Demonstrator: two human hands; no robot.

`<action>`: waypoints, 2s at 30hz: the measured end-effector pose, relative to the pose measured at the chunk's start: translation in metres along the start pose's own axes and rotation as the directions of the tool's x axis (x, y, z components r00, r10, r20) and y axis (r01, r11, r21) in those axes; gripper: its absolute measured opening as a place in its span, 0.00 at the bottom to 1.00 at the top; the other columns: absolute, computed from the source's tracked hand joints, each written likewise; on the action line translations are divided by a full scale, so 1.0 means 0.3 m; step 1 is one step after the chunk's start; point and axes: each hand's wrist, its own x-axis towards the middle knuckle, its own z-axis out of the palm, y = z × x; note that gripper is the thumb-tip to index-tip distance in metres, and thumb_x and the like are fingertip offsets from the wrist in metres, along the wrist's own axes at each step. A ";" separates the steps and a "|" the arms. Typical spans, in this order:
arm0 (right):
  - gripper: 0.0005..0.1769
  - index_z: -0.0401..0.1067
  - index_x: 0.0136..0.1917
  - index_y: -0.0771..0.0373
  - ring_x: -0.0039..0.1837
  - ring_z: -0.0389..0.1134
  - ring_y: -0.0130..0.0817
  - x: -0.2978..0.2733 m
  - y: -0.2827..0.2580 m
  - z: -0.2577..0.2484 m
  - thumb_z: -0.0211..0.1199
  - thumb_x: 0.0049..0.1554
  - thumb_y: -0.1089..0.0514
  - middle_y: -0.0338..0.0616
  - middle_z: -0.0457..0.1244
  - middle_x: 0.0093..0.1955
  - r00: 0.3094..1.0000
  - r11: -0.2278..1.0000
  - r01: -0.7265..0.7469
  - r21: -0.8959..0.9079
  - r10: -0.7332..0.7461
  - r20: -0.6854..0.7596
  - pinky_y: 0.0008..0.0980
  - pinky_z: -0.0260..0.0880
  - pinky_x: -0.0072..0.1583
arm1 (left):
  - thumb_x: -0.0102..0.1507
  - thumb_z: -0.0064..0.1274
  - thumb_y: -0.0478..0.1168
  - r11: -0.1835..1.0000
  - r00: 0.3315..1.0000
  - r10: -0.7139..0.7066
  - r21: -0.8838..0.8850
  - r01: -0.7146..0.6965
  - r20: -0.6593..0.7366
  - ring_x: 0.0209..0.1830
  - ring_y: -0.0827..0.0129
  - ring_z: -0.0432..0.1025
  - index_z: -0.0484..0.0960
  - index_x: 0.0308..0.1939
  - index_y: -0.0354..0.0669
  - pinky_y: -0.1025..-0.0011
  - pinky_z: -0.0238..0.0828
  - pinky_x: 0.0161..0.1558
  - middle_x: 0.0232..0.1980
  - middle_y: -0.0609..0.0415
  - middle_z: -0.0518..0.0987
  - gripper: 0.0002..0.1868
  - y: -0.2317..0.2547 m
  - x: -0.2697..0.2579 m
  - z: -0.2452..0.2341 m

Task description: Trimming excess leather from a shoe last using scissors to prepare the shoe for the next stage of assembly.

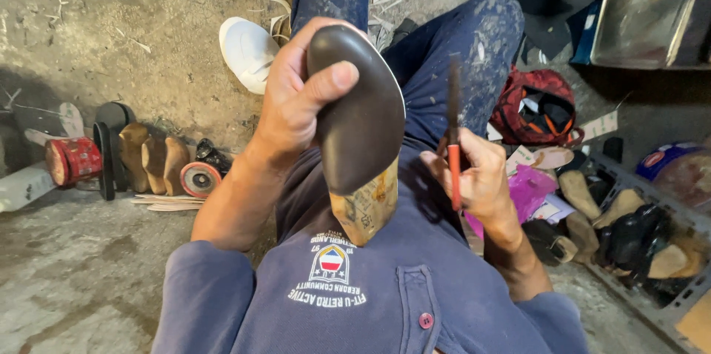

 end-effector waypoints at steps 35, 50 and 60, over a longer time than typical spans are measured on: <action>0.21 0.74 0.51 0.55 0.44 0.72 0.56 -0.063 0.210 -0.016 0.71 0.53 0.41 0.48 0.69 0.44 0.971 0.815 -0.128 -0.566 0.220 0.097 0.54 0.70 0.43 | 0.71 0.22 0.68 0.950 0.985 0.034 -0.300 -0.084 -0.169 0.44 0.65 0.78 0.76 0.63 0.41 0.66 0.75 0.53 0.46 0.46 0.82 0.40 -0.270 0.108 -0.012; 0.20 0.73 0.66 0.63 0.56 0.70 0.46 -0.031 0.106 -0.002 0.61 0.65 0.52 0.50 0.67 0.58 0.999 0.960 -0.022 -0.281 0.033 0.033 0.40 0.69 0.58 | 0.67 0.28 0.69 0.853 0.964 -0.114 -0.522 -0.029 -0.240 0.50 0.47 0.77 0.72 0.68 0.38 0.53 0.71 0.61 0.51 0.33 0.80 0.43 -0.426 0.200 -0.090; 0.31 0.66 0.70 0.72 0.59 0.74 0.47 0.034 0.267 0.339 0.58 0.60 0.50 0.60 0.68 0.60 0.909 -0.226 -0.367 0.902 0.118 0.399 0.49 0.76 0.57 | 0.63 0.32 0.69 0.761 0.993 -0.109 -0.638 0.119 0.055 0.55 0.33 0.76 0.69 0.71 0.36 0.44 0.68 0.67 0.55 0.23 0.78 0.46 -0.373 0.181 0.026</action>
